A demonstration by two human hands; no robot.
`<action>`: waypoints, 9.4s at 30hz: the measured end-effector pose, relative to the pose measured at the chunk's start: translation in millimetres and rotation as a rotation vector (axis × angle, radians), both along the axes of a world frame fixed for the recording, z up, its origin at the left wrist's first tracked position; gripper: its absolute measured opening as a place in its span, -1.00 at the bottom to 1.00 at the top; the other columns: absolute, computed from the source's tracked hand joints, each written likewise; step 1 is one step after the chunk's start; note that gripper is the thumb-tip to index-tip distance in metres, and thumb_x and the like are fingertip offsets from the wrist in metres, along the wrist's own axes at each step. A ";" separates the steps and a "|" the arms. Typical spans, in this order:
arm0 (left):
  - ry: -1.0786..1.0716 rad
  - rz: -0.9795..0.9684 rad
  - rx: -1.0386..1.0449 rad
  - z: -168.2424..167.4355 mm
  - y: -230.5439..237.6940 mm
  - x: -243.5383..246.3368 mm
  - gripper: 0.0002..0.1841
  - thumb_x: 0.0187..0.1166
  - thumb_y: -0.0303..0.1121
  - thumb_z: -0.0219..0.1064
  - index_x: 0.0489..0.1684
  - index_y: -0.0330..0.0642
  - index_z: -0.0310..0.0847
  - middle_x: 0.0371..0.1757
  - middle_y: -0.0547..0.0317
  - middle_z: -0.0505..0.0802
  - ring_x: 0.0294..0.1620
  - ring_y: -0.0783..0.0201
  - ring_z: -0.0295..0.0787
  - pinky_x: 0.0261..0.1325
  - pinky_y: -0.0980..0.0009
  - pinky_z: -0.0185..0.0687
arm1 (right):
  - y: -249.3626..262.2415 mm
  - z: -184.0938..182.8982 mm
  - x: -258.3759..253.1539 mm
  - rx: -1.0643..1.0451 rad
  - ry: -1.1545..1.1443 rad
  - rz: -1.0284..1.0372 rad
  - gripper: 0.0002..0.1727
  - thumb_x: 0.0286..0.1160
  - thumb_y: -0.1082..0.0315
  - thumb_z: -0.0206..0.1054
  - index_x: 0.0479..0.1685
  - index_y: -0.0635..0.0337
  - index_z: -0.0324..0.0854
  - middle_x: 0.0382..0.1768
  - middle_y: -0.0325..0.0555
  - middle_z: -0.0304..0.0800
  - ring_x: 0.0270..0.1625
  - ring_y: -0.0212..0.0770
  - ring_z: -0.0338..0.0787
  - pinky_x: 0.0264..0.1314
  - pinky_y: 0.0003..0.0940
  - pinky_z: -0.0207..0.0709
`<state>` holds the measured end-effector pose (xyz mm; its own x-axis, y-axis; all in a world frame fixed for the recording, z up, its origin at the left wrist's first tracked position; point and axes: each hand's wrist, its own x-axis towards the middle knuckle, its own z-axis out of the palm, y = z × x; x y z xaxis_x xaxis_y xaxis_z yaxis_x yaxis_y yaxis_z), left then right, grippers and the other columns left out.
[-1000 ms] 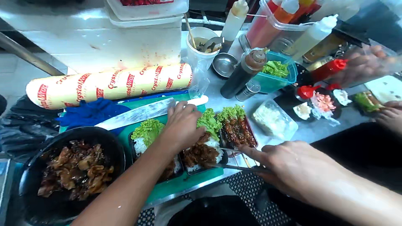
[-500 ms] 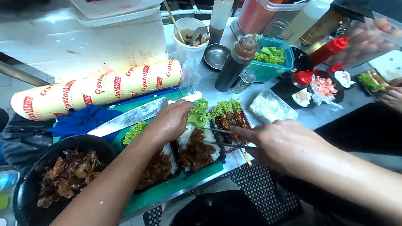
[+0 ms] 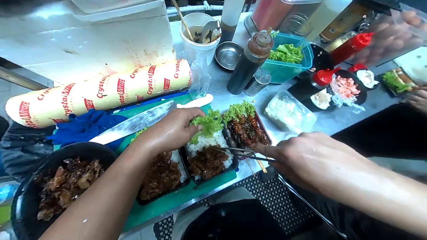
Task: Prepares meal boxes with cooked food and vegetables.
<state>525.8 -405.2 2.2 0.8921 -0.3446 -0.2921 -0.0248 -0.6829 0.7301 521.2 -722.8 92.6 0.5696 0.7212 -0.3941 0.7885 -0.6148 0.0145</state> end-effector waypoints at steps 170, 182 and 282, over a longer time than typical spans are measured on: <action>-0.716 0.455 0.351 -62.5 -74.5 -157.6 -0.63 0.67 -0.11 0.12 0.06 0.13 0.92 0.37 0.37 0.84 0.67 -0.17 0.41 0.60 -0.33 0.16 | 16.0 23.8 -47.1 -0.143 -0.215 0.037 -0.57 0.46 0.36 0.31 0.31 -0.23 0.70 -0.70 -0.24 0.47 -0.71 -0.13 0.56 -0.74 -0.23 0.34; -0.720 0.382 0.312 -62.5 -70.6 -165.2 -0.64 0.66 -0.13 0.14 0.14 0.13 0.88 0.47 0.39 0.78 0.67 -0.15 0.42 0.55 -0.30 0.26 | 7.2 15.3 -45.8 -0.252 -0.073 -0.025 -0.62 0.53 0.19 0.37 0.28 -0.48 0.72 -0.64 -0.27 0.64 -0.58 -0.12 0.70 -0.59 -0.14 0.49; -0.610 0.621 0.301 -62.4 52.4 -208.7 -0.68 0.58 0.03 0.24 -0.11 0.15 0.90 0.57 0.13 0.67 0.77 -0.24 0.23 0.72 -0.38 -0.03 | 156.8 -10.4 -91.5 -0.122 0.052 -0.171 -0.61 0.53 0.18 0.37 0.34 -0.35 0.69 -0.47 -0.14 0.77 -0.41 0.02 0.81 -0.45 0.02 0.63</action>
<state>317.0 -352.8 -60.2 0.9206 0.2619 0.2898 0.0875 -0.8614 0.5004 429.7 -565.9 82.3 0.6563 0.5611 -0.5045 0.6746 -0.7358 0.0591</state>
